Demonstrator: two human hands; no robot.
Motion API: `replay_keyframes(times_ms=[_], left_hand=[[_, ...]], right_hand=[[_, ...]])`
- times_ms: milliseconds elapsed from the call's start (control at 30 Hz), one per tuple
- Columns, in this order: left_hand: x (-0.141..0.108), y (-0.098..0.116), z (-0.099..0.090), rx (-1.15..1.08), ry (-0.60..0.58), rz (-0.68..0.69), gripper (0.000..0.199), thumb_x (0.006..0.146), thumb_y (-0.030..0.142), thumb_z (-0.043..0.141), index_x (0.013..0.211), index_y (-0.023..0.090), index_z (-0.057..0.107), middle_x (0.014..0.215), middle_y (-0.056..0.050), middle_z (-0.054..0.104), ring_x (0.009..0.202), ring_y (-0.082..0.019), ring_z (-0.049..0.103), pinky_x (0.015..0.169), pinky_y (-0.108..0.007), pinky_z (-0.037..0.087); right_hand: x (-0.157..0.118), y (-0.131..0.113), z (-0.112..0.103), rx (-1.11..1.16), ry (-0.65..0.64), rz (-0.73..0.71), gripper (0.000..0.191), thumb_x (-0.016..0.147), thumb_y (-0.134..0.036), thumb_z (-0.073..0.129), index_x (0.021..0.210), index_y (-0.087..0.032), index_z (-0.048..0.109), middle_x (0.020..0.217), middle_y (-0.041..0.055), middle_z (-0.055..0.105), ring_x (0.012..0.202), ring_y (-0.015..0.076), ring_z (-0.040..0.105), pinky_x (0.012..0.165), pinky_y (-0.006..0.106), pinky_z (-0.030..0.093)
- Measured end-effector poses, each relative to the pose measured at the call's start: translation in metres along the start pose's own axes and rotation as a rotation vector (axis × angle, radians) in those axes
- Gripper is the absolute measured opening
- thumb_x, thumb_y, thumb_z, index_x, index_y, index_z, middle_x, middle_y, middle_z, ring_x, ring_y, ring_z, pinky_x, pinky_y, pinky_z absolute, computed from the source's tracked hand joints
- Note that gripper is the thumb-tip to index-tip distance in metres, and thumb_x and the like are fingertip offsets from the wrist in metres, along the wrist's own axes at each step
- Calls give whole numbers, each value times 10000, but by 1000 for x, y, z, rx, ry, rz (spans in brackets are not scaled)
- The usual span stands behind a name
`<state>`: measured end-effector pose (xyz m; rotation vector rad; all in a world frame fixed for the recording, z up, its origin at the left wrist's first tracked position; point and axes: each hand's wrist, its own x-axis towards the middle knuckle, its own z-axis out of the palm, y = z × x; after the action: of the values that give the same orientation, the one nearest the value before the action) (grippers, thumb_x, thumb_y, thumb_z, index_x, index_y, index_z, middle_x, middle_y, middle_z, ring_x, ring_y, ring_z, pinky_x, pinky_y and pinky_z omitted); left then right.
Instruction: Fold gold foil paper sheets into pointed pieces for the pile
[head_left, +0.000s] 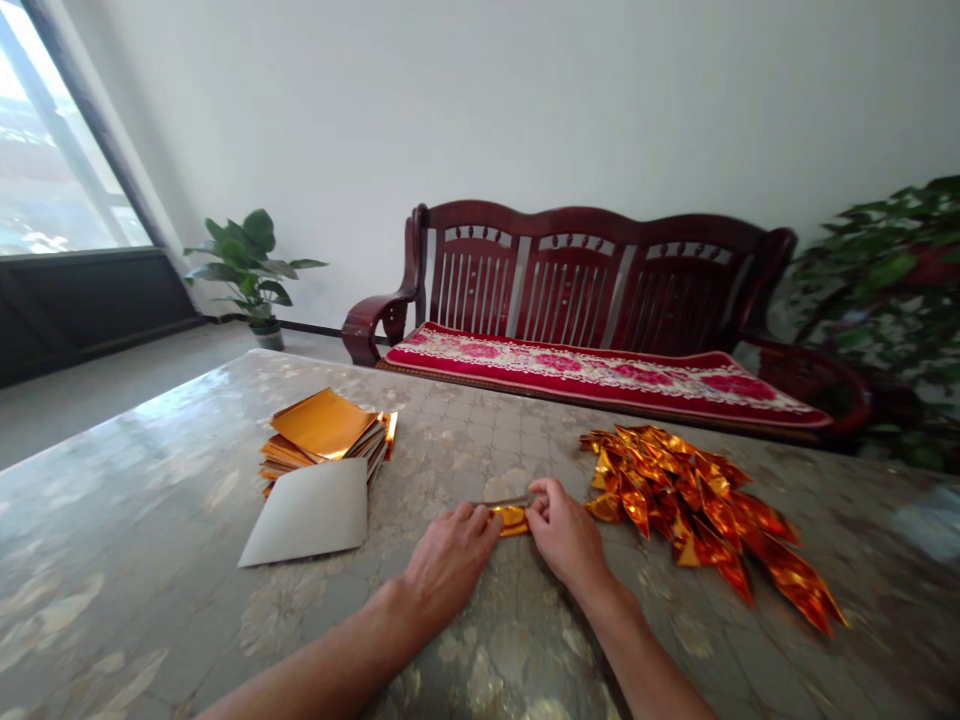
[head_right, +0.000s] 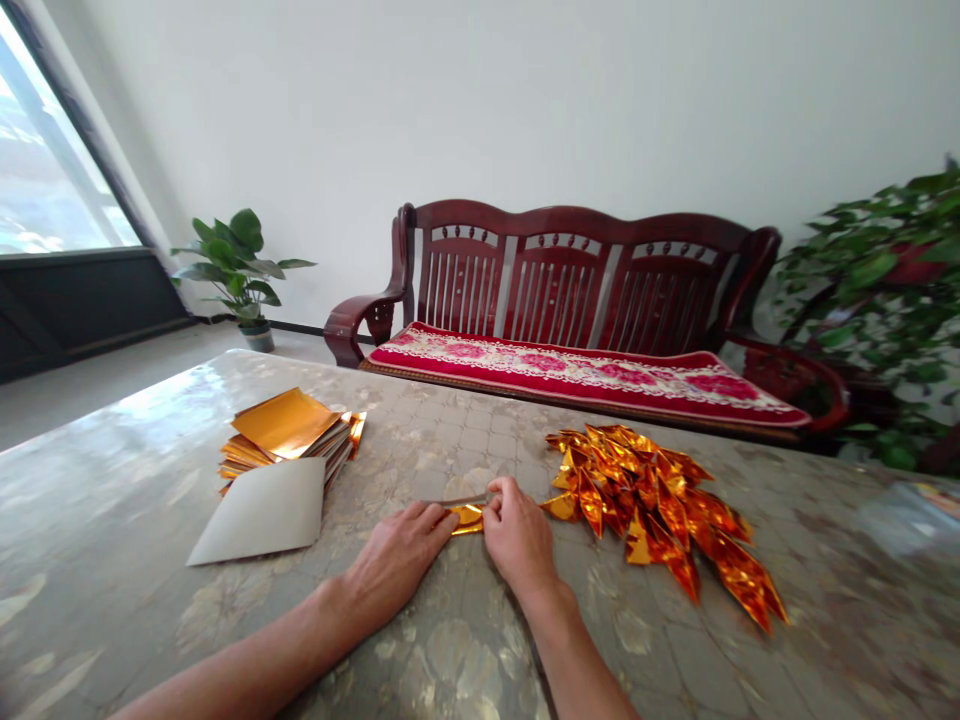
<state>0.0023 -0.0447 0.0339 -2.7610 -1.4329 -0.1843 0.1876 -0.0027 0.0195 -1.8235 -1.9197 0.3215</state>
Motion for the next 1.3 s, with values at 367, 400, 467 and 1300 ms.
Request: replay_keyframes(times_ms=[367, 400, 467, 1300], left_hand=[[1, 8, -4, 80, -31, -14, 302, 917, 123, 519, 1217, 154, 533, 1087, -92, 607, 1005, -247, 569, 816, -359, 541], [1, 9, -4, 90, -41, -19, 298, 915, 119, 520, 1211, 148, 537, 1088, -98, 608, 1009, -249, 570, 817, -360, 540], [-1, 12, -4, 109, -61, -30, 296, 916, 112, 516, 1209, 142, 543, 1096, -109, 609, 1021, -251, 571, 814, -360, 540], [-18, 29, 26, 318, 14, -143, 454, 848, 38, 481, 1292, 36, 573, 1322, -265, 560, 1116, -316, 560, 877, -438, 463]], right_hand=[[-1, -9, 1, -165, 31, -31, 209, 891, -218, 544, 1099, -206, 560, 879, 26, 702, 856, 193, 653, 700, 268, 371], [-1, -10, 2, -189, 33, -39, 211, 900, -223, 543, 1109, -201, 558, 898, 37, 705, 872, 200, 654, 712, 273, 375], [-2, -10, 2, -229, 36, -59, 219, 913, -234, 546, 1127, -192, 555, 940, 56, 708, 912, 215, 655, 740, 282, 383], [-14, -13, 3, -412, 44, -125, 370, 924, -323, 573, 1271, -204, 527, 1095, 99, 640, 1006, 278, 563, 814, 360, 375]])
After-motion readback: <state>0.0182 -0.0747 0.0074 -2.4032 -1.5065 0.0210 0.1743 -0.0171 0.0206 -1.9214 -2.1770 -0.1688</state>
